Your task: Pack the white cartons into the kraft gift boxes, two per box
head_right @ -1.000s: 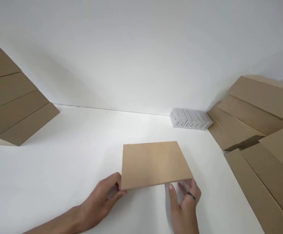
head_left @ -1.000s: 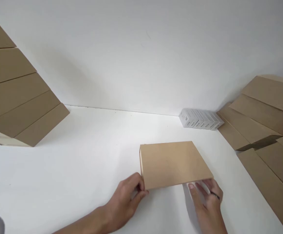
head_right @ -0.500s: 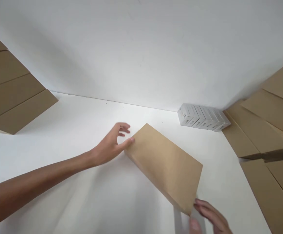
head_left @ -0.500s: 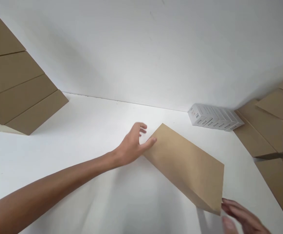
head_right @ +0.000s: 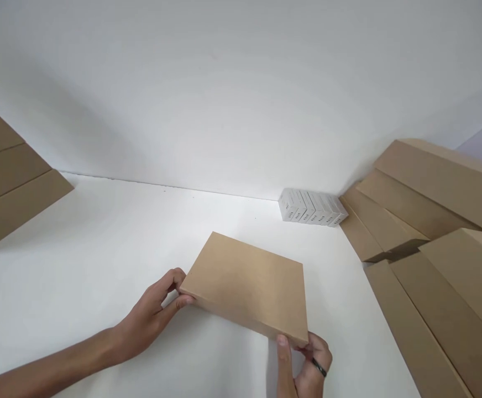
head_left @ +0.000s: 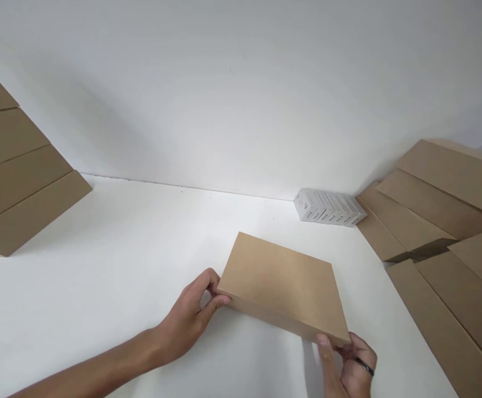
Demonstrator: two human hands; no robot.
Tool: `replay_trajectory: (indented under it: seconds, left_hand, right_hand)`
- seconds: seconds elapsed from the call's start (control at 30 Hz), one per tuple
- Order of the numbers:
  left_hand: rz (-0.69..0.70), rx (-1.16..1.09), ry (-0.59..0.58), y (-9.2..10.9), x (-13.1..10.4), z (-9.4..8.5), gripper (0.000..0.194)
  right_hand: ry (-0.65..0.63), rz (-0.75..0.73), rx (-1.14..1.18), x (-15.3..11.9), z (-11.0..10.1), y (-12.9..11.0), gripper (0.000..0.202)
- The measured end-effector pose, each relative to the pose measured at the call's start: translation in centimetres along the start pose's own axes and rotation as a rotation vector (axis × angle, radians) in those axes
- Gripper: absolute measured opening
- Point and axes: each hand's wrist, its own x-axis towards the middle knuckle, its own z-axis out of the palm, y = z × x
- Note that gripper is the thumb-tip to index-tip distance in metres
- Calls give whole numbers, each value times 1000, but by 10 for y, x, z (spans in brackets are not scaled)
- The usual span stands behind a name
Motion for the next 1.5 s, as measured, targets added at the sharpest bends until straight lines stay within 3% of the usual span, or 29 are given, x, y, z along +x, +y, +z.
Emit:
replay_trajectory:
  seconds: [0.27,0.57,1.03,1.17,1.3,1.4,1.5]
  left_hand:
    - [-69,78,98,-2,-24,-1,32]
    - [-68,153,115,-4,-58,0,36]
    - [-86,131,168,7,-66,20,42]
    - [-111,161,243,11,-69,32,45]
    - [-177,173,263,12,-68,43,47]
    - [-185,195,230,18,-61,34,44]
    - [-212,201,40,25,-57,15,43]
  right_hand:
    - [-34,-44,27,-13,4,-10,60]
    - [-24,-194,72,-27,1,10,54]
    - [-89,-131,44,-18,-21,-6,50]
    - [-93,-106,49,-12,-25,-5,52]
    - [-156,0,123,-12,-24,-7,58]
    - [-221,73,135,-14,-26,-11,65]
    - [-289,90,97,-16,-33,-12,63]
